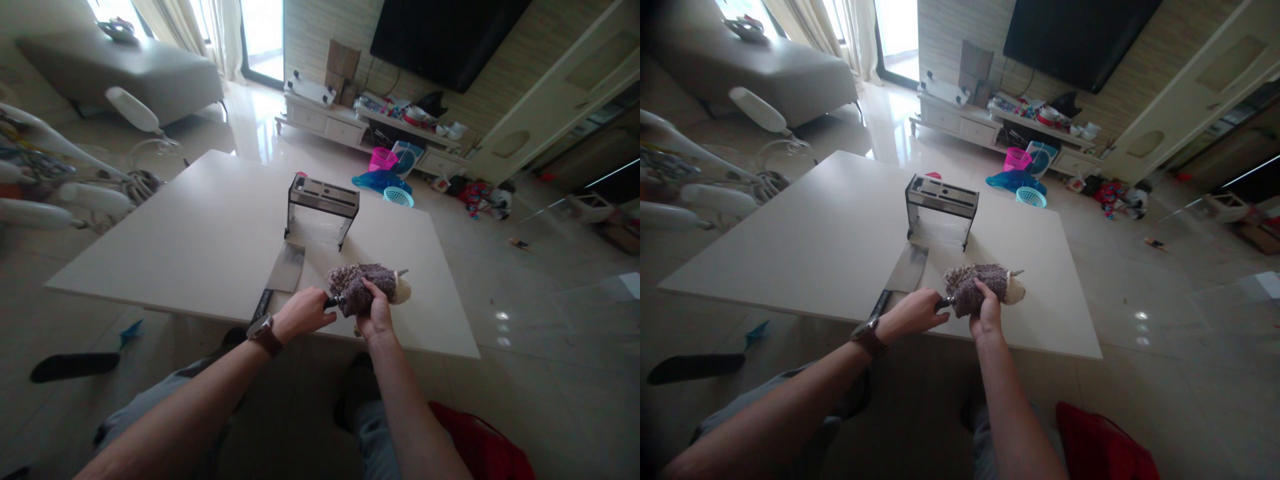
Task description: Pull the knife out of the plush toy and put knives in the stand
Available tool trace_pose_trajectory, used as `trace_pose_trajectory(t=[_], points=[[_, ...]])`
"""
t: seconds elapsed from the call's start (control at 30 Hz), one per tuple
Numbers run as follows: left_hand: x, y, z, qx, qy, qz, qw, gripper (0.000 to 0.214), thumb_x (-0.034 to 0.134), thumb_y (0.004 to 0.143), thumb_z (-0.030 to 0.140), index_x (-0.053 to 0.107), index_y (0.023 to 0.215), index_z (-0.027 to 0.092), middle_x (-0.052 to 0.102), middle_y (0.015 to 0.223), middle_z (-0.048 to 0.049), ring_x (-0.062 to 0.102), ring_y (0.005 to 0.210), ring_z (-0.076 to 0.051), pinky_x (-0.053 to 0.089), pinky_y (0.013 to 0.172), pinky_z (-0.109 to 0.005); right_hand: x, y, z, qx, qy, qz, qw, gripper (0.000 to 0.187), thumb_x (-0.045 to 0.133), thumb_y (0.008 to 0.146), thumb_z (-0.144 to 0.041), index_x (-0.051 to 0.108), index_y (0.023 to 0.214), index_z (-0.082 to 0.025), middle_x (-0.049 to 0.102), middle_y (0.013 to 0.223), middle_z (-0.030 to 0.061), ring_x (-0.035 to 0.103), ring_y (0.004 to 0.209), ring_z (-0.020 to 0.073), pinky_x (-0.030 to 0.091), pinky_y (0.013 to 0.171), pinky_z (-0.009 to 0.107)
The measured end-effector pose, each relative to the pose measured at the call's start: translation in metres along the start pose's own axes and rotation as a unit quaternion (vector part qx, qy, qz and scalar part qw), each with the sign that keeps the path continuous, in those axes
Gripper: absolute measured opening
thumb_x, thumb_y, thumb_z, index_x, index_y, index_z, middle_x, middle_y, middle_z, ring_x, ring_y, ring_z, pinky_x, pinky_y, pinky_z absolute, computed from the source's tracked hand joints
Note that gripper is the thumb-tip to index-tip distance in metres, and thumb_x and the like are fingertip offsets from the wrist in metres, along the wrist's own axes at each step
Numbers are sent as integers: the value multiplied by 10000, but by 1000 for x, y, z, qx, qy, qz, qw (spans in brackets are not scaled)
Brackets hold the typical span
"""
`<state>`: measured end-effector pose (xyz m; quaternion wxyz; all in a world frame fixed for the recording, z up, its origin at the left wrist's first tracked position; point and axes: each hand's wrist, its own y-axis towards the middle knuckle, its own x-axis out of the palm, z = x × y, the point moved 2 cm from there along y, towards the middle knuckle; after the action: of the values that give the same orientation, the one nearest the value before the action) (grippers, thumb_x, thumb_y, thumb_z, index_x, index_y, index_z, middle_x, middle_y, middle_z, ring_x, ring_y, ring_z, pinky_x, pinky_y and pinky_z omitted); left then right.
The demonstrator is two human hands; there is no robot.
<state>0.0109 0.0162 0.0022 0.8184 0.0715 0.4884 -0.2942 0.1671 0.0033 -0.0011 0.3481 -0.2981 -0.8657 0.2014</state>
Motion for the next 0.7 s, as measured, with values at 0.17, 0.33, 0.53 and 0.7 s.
trace_pose_trajectory(t=[0.17,0.33,0.53,0.7], points=[[1,0,-1,-3,-4,0,1000,276,623,838,409,740,772,168,749,801,-140,719,755,-251,502,684,-305,0,1,0,3,-8,1,1000,316,759,672,-169,728,986,-154,802,871,32,748,774,182,626,770,296],[3,1,-2,0,1,5,1000,282,622,832,415,726,739,170,735,757,-130,705,708,-236,471,632,-295,0,2,1,2,-6,-8,1000,297,746,678,-163,730,974,-155,803,877,29,744,766,173,623,763,282],[3,0,-3,8,3,20,1000,267,626,823,400,705,704,174,728,736,-121,688,670,-226,453,608,-295,0,1,0,9,-5,3,1000,281,740,688,-152,731,968,-154,802,867,31,745,771,178,623,760,287],[2,0,-2,10,2,26,1000,270,627,821,401,692,691,174,724,733,-116,685,674,-229,446,599,-297,-1,3,1,10,1,0,1000,306,759,675,-149,732,980,-145,801,875,40,750,805,190,624,787,301]])
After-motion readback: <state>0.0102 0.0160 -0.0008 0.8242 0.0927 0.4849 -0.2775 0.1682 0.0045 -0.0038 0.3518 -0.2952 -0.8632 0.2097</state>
